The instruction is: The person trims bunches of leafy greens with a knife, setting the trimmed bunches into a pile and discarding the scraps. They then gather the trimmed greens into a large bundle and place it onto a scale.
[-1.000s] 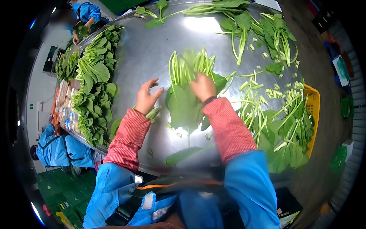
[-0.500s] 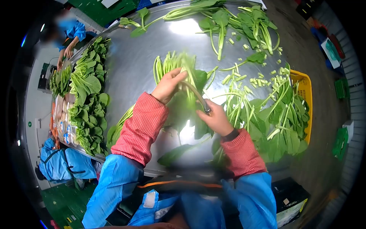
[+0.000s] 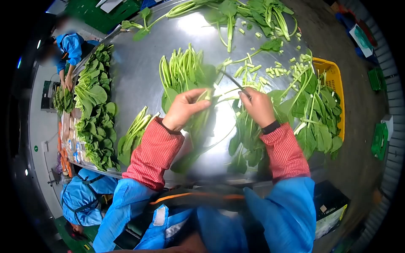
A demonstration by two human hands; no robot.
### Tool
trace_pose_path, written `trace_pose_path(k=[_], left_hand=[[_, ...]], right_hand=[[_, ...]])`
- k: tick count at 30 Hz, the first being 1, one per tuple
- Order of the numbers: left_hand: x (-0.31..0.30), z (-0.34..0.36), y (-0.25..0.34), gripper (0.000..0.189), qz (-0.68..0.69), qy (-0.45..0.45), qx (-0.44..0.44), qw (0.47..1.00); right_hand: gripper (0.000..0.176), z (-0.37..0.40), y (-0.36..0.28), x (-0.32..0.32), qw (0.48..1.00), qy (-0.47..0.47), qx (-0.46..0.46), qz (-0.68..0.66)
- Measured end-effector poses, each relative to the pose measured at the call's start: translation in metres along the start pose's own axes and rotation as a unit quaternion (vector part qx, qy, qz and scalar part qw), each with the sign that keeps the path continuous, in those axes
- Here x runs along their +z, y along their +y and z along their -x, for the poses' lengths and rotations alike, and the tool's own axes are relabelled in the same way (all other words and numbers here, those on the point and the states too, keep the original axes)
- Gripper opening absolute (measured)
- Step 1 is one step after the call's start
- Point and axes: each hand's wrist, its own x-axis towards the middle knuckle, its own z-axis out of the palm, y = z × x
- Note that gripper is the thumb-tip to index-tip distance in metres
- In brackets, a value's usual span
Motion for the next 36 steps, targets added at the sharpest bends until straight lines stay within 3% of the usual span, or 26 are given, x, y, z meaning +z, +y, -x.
trace_pose_path(k=[2,5,6,9,10,13,14,15,17,18,19,20,21,23,24,25,27,30,33,34,36], left_hand=[[0.005,-0.003,-0.01,0.048,-0.026,-0.001,0.003,1.0],[0.006,-0.007,-0.017,0.057,-0.028,-0.073,-0.008,0.997],[0.007,-0.005,-0.015,0.047,-0.037,-0.08,-0.013,0.996],[-0.005,-0.008,-0.023,0.036,-0.082,-0.088,-0.035,0.992],[-0.005,-0.005,-0.025,0.028,-0.125,-0.065,-0.005,0.99],[-0.018,-0.008,-0.036,0.027,-0.282,0.048,0.024,0.958],[-0.029,-0.007,-0.04,0.041,-0.355,0.006,0.03,0.934],[-0.027,-0.008,-0.046,0.047,-0.348,0.013,0.094,0.933],[-0.015,-0.001,-0.062,0.061,-0.325,0.027,0.21,0.921],[-0.006,0.008,-0.039,0.077,-0.143,-0.051,0.087,0.985],[-0.008,0.004,-0.045,0.065,-0.076,-0.041,0.073,0.994],[-0.01,0.001,-0.051,0.053,-0.008,-0.03,0.06,0.998],[-0.018,-0.003,-0.055,0.043,0.093,-0.029,-0.009,0.995],[-0.035,0.002,-0.045,0.024,0.106,0.064,-0.001,0.992],[-0.041,0.003,-0.043,0.017,0.176,0.086,-0.006,0.981],[-0.064,0.0,-0.045,0.014,0.134,0.085,0.019,0.987],[-0.073,0.002,-0.034,0.013,0.113,0.118,0.004,0.987],[-0.078,-0.004,-0.015,0.017,0.057,0.18,0.026,0.982],[-0.073,-0.016,0.01,0.023,0.061,0.259,0.017,0.964],[-0.074,-0.021,0.015,0.033,0.012,0.253,0.023,0.967],[-0.076,-0.039,0.012,0.035,-0.022,0.246,0.063,0.967]], right_hand=[[0.021,0.006,-0.008,0.009,0.976,-0.007,0.038,-0.213],[0.021,0.003,-0.036,0.013,0.924,-0.089,0.071,-0.366],[0.021,0.0,-0.042,0.012,0.916,-0.093,0.052,-0.386],[0.017,-0.004,-0.026,0.003,0.899,-0.229,0.129,-0.349],[0.016,-0.003,-0.023,0.003,0.877,-0.216,0.149,-0.403],[0.015,0.007,-0.021,0.006,0.814,-0.18,0.198,-0.516],[0.016,0.006,-0.024,0.004,0.807,-0.17,0.205,-0.527],[0.017,-0.004,-0.039,-0.018,0.826,-0.246,0.247,-0.443],[0.021,-0.021,-0.037,0.011,0.922,-0.209,0.141,-0.296],[0.023,-0.028,-0.042,0.028,0.924,-0.178,0.116,-0.318],[0.025,-0.036,-0.05,0.04,0.902,-0.191,0.123,-0.368],[0.031,-0.049,-0.058,0.045,0.937,-0.171,0.073,-0.295],[0.036,-0.065,-0.065,0.049,0.964,-0.15,0.024,-0.219],[0.046,-0.098,-0.068,0.063,0.999,0.008,-0.043,-0.02],[0.044,-0.115,-0.063,0.077,0.996,0.064,-0.043,0.039],[0.049,-0.141,-0.055,0.102,0.99,0.047,-0.004,0.136],[0.047,-0.158,-0.034,0.134,0.986,-0.025,0.023,0.165],[0.036,-0.159,-0.016,0.157,0.993,-0.041,0.048,0.097],[0.028,-0.141,-0.027,0.133,0.996,-0.003,0.087,0.01],[0.028,-0.131,-0.029,0.124,0.997,0.018,0.071,-0.031],[0.028,-0.106,-0.039,0.102,0.994,0.042,0.058,-0.085]])
